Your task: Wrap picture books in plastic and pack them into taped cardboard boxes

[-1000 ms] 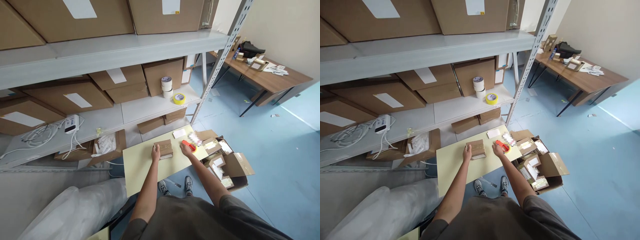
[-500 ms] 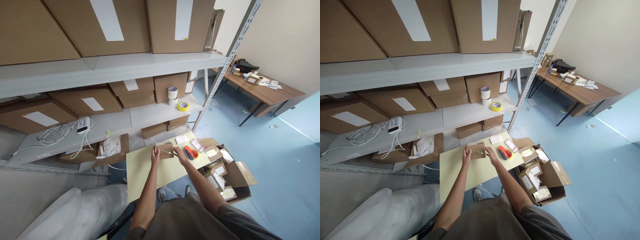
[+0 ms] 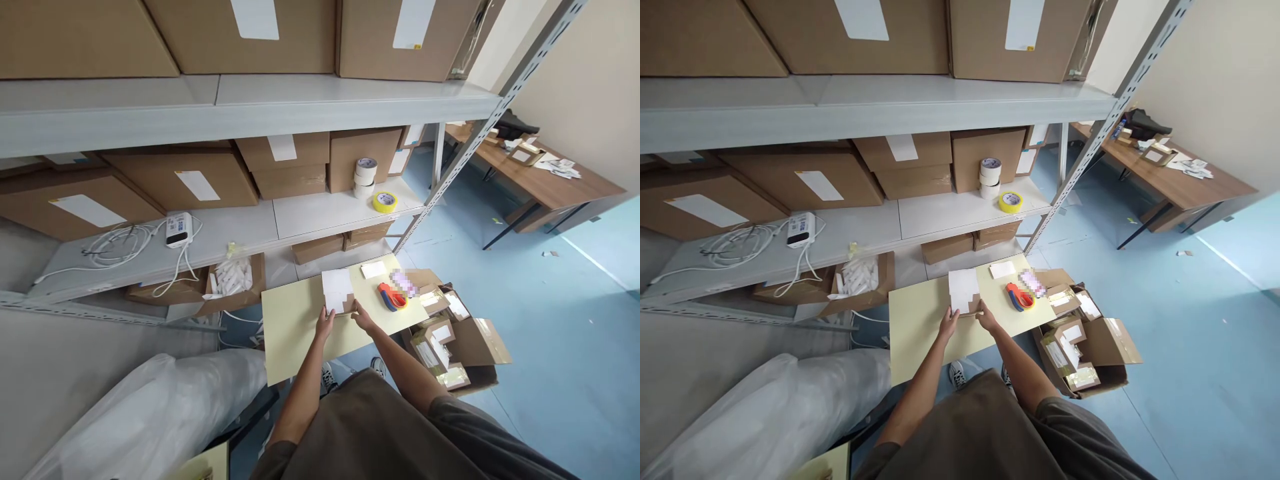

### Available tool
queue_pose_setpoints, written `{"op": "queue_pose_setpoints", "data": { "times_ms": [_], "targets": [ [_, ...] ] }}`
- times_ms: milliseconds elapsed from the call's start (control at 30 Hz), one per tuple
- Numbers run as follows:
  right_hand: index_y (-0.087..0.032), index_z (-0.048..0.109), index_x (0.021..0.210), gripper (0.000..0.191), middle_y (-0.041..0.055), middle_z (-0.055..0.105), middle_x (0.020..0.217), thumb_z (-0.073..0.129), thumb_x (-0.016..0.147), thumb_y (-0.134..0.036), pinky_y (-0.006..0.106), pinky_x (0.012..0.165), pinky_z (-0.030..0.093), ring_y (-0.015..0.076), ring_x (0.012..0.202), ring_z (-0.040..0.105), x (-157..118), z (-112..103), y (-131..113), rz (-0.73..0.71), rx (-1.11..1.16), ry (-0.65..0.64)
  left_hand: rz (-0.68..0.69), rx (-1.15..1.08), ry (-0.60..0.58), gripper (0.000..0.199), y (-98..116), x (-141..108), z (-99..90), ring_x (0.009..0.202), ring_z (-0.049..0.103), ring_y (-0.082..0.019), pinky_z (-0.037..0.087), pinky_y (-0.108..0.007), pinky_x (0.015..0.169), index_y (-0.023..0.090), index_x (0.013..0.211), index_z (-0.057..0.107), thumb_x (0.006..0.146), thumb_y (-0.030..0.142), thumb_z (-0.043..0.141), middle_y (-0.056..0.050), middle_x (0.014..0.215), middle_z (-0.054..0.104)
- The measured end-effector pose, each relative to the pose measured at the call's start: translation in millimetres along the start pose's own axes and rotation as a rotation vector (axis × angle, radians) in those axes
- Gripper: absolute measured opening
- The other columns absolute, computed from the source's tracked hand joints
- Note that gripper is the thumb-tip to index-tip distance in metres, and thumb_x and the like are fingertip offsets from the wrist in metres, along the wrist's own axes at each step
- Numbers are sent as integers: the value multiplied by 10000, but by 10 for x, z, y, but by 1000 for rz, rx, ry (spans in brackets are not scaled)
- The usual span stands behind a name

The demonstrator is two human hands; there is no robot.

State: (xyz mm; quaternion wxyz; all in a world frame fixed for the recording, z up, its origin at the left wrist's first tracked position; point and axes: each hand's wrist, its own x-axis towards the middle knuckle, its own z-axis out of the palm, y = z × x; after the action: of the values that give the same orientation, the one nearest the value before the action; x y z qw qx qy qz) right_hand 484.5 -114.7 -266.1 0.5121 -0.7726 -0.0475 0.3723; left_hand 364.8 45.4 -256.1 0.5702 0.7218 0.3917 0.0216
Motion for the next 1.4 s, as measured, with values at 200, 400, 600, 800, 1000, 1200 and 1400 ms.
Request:
{"op": "queue_pose_setpoints", "data": {
  "times_ms": [200, 400, 600, 800, 1000, 1200, 1400],
  "targets": [
    [-271, 466, 1592, 822, 97, 481, 1640, 697, 809, -366, 512, 1256, 339, 314, 1538, 418, 34, -230, -243, -86, -23, 67, 43, 100, 200, 550, 314, 153, -134, 1478, 493, -298, 393, -406, 1215, 179, 1455, 583, 995, 479, 540, -161, 1552, 570],
    [-289, 457, 1599, 737, 69, 496, 1632, 602, 879, -353, 460, 1240, 365, 276, 1480, 486, 84, -777, -633, -176, -106, 191, 298, 61, 161, 442, 959, 417, 106, 1389, 562, -254, 437, -389, 1181, 233, 1411, 631, 1013, 379, 505, -109, 1477, 634],
    [-250, 463, 1602, 723, 83, 505, 1624, 584, 891, -311, 465, 1234, 358, 300, 1465, 494, 393, -1437, -866, -128, -183, 217, 242, 89, 35, 486, 1466, 844, 745, 1332, 611, -273, 470, -377, 1133, 209, 1447, 620, 982, 341, 576, -123, 1469, 645],
    [-225, 491, 1585, 711, 83, 457, 1659, 626, 889, -271, 440, 1279, 293, 303, 1542, 396, 1042, -1801, -820, -126, -242, 125, 107, 228, -54, 411, 1634, 1477, 1389, 1191, 689, -278, 508, -355, 1025, 190, 1345, 672, 957, 294, 583, -137, 1351, 720],
    [-115, 455, 1597, 759, 156, 368, 1698, 638, 865, -198, 456, 1294, 258, 334, 1611, 248, 1639, -1846, -514, -52, -422, -11, -62, 398, 7, 240, 1362, 1945, 1738, 1107, 716, -294, 511, -330, 929, 180, 1044, 752, 918, 331, 615, -144, 1150, 775],
    [-187, 432, 1612, 764, 122, 318, 1726, 615, 871, -159, 493, 1290, 249, 311, 1639, 148, 1852, -1606, -277, -93, -590, -92, -212, 348, 115, 270, 1056, 2077, 1912, 984, 753, -294, 524, -331, 840, 184, 1027, 791, 859, 342, 651, -138, 1049, 810],
    [-212, 396, 1626, 781, 107, 288, 1741, 578, 872, -122, 514, 1263, 294, 299, 1634, 161, 1803, -1575, -290, -112, -746, -142, -180, 344, 149, 291, 1019, 2055, 1884, 982, 757, -309, 531, -364, 865, 174, 1017, 815, 849, 315, 622, -145, 1024, 814]
  ]
}}
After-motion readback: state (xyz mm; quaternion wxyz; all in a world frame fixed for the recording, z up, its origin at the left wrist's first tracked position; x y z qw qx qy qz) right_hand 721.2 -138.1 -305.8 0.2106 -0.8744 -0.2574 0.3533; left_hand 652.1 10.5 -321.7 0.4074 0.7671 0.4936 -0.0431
